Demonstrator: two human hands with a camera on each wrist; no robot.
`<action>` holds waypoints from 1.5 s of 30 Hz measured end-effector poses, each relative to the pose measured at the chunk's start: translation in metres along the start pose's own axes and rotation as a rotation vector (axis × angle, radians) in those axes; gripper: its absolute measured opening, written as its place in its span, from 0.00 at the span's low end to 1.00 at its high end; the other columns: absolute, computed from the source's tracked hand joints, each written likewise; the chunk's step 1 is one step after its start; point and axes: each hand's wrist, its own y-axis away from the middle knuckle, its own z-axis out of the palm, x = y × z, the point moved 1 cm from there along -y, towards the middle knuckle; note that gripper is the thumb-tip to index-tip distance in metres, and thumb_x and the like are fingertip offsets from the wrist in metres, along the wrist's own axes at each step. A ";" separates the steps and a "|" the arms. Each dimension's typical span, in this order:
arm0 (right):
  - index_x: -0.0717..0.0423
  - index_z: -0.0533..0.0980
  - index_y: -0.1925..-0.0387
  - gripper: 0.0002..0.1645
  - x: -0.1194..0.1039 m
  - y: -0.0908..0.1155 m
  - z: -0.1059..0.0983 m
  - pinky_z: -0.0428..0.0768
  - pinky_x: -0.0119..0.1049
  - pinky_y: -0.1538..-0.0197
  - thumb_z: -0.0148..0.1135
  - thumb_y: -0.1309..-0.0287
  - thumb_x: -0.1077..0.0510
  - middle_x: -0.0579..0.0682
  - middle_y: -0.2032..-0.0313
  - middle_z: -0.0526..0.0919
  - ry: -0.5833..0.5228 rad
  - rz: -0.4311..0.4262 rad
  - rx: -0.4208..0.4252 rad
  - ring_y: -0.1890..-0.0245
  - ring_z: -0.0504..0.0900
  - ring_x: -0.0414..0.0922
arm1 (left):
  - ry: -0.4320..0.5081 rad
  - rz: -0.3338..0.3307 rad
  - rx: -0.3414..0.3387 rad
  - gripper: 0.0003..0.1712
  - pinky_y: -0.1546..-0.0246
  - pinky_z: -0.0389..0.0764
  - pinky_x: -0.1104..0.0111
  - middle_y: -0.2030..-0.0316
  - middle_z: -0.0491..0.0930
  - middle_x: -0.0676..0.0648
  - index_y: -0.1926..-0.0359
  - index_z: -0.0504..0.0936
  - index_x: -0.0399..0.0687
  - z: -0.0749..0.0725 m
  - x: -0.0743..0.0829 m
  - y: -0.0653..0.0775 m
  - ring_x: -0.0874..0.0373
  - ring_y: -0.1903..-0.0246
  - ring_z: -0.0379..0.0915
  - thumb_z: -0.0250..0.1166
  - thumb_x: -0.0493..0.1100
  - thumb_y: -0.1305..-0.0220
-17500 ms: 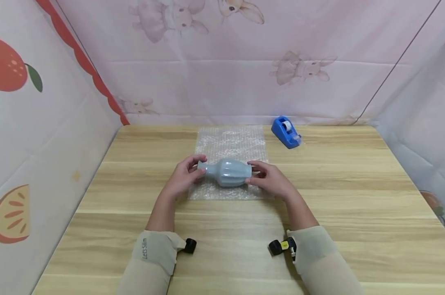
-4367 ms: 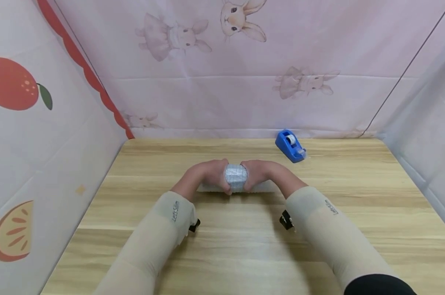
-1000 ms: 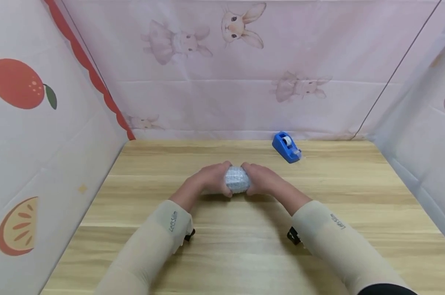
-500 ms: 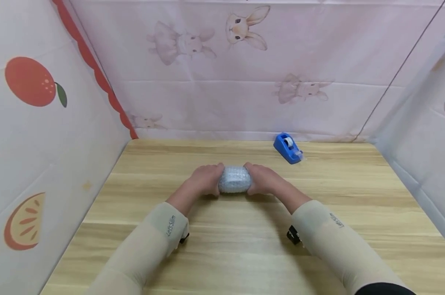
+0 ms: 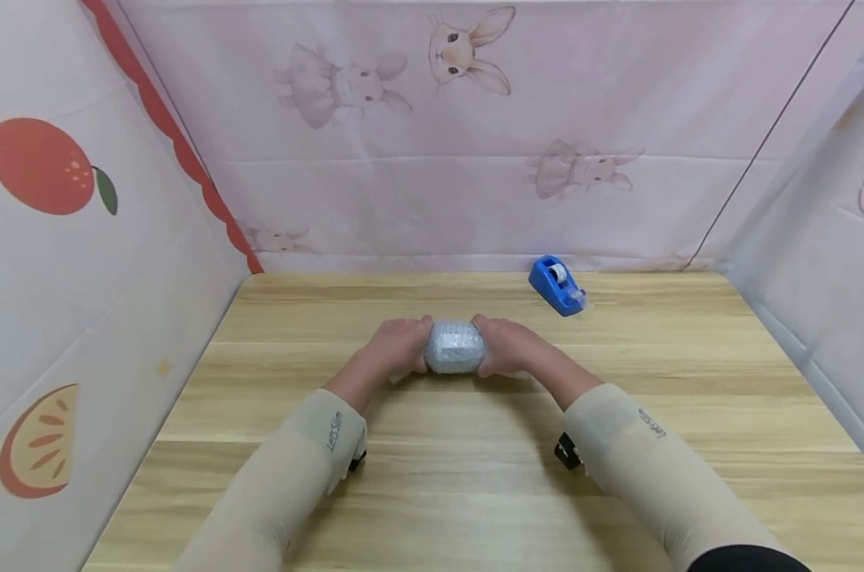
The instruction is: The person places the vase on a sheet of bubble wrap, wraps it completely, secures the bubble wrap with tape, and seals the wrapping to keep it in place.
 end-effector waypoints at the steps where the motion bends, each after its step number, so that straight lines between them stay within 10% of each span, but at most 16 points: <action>1: 0.54 0.67 0.44 0.42 0.000 0.000 -0.001 0.79 0.46 0.51 0.79 0.61 0.54 0.52 0.55 0.80 0.000 -0.002 -0.005 0.58 0.79 0.47 | 0.003 0.000 0.001 0.29 0.60 0.79 0.59 0.66 0.80 0.48 0.57 0.73 0.45 0.000 -0.001 -0.001 0.52 0.66 0.77 0.79 0.47 0.57; 24: 0.57 0.67 0.40 0.44 0.006 0.007 -0.001 0.77 0.46 0.49 0.77 0.61 0.57 0.53 0.52 0.80 -0.132 -0.041 -0.044 0.55 0.79 0.48 | 0.032 -0.013 -0.116 0.28 0.56 0.77 0.59 0.63 0.80 0.50 0.56 0.74 0.50 -0.005 0.000 -0.005 0.53 0.63 0.75 0.79 0.49 0.56; 34: 0.49 0.47 0.23 0.71 -0.017 0.029 -0.001 0.67 0.62 0.40 0.78 0.62 0.37 0.56 0.33 0.67 0.298 -0.086 0.016 0.36 0.69 0.57 | 0.201 0.008 -0.244 0.27 0.56 0.77 0.61 0.62 0.80 0.52 0.56 0.76 0.52 -0.005 0.002 0.000 0.56 0.63 0.75 0.78 0.46 0.58; 45: 0.57 0.66 0.38 0.48 -0.009 0.012 0.005 0.78 0.49 0.46 0.78 0.62 0.52 0.53 0.50 0.79 0.200 -0.084 0.143 0.54 0.79 0.49 | 0.371 0.028 -0.316 0.21 0.60 0.77 0.65 0.65 0.80 0.51 0.61 0.78 0.50 -0.006 -0.011 -0.011 0.56 0.65 0.76 0.75 0.41 0.59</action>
